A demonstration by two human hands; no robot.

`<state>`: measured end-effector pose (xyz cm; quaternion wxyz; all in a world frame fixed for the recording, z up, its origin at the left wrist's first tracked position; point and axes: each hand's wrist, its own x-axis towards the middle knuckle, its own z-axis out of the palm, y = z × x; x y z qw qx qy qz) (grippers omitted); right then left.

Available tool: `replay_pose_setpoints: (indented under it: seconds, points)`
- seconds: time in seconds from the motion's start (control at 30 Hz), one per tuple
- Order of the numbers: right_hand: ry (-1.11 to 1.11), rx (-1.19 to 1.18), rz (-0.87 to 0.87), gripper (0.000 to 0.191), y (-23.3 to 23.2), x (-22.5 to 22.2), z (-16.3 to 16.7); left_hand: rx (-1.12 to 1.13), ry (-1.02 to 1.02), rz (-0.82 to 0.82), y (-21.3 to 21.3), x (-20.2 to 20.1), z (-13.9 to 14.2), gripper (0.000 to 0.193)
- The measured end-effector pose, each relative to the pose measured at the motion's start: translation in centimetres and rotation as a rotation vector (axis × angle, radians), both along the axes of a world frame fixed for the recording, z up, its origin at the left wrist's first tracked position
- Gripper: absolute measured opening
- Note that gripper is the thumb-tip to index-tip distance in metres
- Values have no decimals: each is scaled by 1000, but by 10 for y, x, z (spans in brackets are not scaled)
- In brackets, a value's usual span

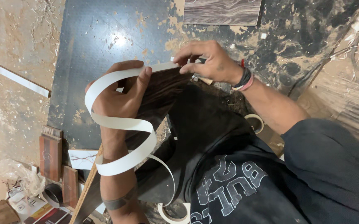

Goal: The person sits on the floor with a long particleboard panel across their lap and presses white edge banding tape along the panel's edge. They then run a hand-held edge trimming tool along the taped edge to trim the banding flush, working along the length of the panel.

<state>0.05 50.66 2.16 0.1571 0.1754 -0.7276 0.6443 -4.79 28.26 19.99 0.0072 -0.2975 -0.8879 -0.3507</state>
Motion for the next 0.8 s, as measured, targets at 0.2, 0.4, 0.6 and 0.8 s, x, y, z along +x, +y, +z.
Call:
replay_pose_setpoints:
  seconds: [0.2, 0.4, 0.6, 0.8]
  points:
    - [108, 233, -213, 11, -18, -1, -17, -27, 24, 13, -2, -2, -3, 21]
    - [-15, 655, -254, 12, -15, 27, -60, 11, -16, 13, -5, -6, -6, 23]
    - [-655, 808, -460, 27, 28, 22, -134, -21, 4, 11, -7, -5, -7, 23]
    - [-523, 809, -304, 25, 27, -37, -191, -21, -27, 29, -5, -4, -8, 24]
